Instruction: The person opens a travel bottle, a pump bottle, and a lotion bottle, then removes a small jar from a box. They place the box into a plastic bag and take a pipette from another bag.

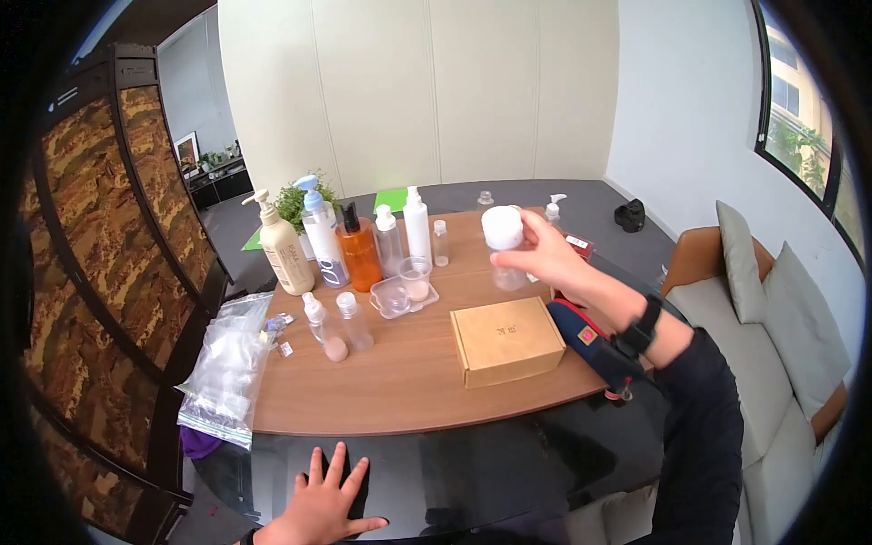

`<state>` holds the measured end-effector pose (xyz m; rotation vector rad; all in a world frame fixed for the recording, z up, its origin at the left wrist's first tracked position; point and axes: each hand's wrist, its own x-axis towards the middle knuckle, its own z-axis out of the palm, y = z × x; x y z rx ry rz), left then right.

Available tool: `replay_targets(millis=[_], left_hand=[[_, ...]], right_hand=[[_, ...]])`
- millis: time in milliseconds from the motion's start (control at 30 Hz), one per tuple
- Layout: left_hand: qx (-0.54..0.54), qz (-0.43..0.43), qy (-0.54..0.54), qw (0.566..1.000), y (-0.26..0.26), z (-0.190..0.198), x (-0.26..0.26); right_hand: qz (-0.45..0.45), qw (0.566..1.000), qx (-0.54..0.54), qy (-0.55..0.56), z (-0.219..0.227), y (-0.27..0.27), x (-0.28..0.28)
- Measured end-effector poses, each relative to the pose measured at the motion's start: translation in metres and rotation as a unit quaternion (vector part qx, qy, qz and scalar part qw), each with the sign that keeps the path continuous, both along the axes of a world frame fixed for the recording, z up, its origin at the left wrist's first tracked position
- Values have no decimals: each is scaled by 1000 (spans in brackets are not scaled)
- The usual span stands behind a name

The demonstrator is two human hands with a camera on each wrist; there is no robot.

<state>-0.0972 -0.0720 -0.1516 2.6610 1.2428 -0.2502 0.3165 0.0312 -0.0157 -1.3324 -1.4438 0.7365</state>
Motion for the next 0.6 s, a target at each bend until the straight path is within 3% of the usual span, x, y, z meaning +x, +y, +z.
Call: replay_targets(millis=[67,100,200,267,333,500,600], left_hand=[[-29,10,1,1000,0,-6,-1],[100,-15,-44,994,-12,12,2],[-66,19,-23,997,-3,9,2],[-47,13,-7,999,-2,0,1],[-62,13,42,997,7,-11,3],[-53,9,-43,998,1,5,1],[-64,10,-48,997,2,4,0]], right_hand=[[-47,998,-29,-34,-7,47,5],[-71,995,-45,-50,-13,69,8],[-121,986,-86,-82,-31,133,18],[-142,979,-65,-134,-61,185,36],[-176,967,-67,-171,-64,193,35],[-233,943,-92,-221,-77,213,30],[-207,956,-129,-163,-81,219,32]])
